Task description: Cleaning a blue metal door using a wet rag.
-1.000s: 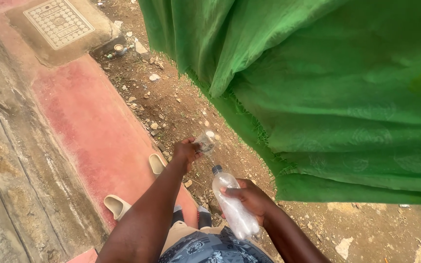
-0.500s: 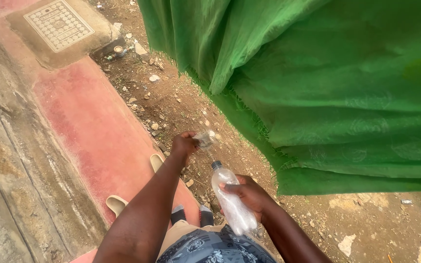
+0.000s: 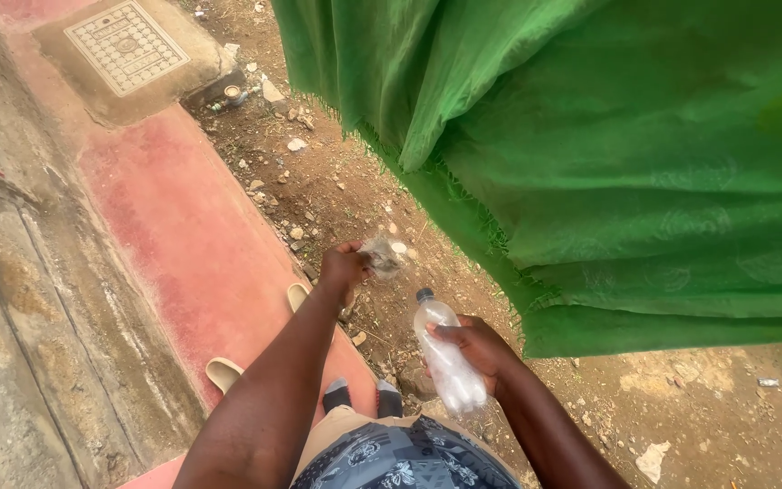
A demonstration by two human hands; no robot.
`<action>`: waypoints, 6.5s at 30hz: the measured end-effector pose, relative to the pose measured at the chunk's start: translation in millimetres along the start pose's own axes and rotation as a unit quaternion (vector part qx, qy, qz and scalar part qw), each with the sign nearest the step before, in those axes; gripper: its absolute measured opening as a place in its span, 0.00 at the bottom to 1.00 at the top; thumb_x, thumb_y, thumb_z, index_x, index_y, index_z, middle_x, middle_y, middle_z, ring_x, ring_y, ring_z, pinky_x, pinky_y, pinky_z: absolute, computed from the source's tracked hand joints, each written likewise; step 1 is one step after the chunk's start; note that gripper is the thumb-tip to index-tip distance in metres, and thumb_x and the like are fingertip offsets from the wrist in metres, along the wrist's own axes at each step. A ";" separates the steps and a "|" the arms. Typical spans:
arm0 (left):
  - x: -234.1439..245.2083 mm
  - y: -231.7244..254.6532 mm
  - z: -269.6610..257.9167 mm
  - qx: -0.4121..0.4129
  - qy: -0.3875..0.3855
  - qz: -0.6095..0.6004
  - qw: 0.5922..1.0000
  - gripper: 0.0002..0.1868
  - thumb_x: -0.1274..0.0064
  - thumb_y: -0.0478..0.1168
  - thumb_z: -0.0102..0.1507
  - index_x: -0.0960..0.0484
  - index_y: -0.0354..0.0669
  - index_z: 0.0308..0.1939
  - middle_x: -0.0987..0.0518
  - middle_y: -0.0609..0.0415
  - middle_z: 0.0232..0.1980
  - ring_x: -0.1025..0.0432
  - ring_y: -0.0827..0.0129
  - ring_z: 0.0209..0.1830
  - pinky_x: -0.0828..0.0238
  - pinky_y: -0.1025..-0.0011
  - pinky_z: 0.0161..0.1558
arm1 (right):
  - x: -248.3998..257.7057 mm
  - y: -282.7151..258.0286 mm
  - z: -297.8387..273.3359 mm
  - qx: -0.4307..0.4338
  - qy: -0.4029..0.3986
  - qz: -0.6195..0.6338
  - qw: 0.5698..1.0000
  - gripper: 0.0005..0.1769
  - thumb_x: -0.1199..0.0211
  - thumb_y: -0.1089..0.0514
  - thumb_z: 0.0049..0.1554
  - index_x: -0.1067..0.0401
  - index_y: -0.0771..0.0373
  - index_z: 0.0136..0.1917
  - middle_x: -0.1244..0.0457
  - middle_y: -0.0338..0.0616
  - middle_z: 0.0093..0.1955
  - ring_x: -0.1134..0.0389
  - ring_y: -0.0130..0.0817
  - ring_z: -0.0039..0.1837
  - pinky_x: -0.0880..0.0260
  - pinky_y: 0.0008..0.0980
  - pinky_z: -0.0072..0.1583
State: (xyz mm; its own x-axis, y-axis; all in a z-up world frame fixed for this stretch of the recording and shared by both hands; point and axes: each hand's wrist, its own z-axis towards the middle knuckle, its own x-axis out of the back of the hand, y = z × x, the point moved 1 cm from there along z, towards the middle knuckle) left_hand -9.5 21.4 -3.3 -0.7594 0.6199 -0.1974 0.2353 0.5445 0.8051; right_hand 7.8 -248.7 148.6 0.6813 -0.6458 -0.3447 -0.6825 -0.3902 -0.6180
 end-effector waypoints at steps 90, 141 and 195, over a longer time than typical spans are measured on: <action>327.2 -44.3 -381.4 -0.127 0.607 0.035 0.784 0.21 0.41 0.40 0.58 0.17 0.36 0.53 0.14 0.45 0.48 0.18 0.61 0.45 0.24 0.66 0.49 | -390.7 102.1 86.5 0.205 -0.335 -0.412 0.822 0.28 0.25 0.66 0.46 0.31 0.65 0.59 0.29 0.43 0.50 0.27 0.32 0.52 0.27 0.35 0.57; 254.6 -47.0 -361.7 -0.083 0.812 -0.182 0.548 0.12 0.42 0.36 0.60 0.17 0.33 0.46 0.14 0.52 0.38 0.24 0.76 0.36 0.27 0.72 0.42 | -610.8 176.0 -76.5 -0.060 -0.900 -0.249 0.354 0.31 0.36 0.65 0.58 0.42 0.65 0.73 0.35 0.45 0.67 0.34 0.34 0.69 0.35 0.35 0.70; 298.0 -47.7 -369.0 -0.320 0.647 -0.416 0.553 0.09 0.49 0.37 0.67 0.18 0.37 0.47 0.20 0.54 0.39 0.30 0.72 0.34 0.31 0.70 0.38 | -499.9 112.0 118.8 -0.209 -0.595 -0.374 0.680 0.13 0.36 0.69 0.56 0.26 0.64 0.55 0.30 0.41 0.48 0.31 0.27 0.47 0.30 0.29 0.48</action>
State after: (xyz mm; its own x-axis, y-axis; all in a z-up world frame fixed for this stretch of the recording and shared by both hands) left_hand -470.8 -28.3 105.9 -0.3380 -0.8444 -0.4157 -0.4705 -0.2309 0.8517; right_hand -377.8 108.4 167.7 0.4414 0.7266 -0.5266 0.1264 -0.6313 -0.7651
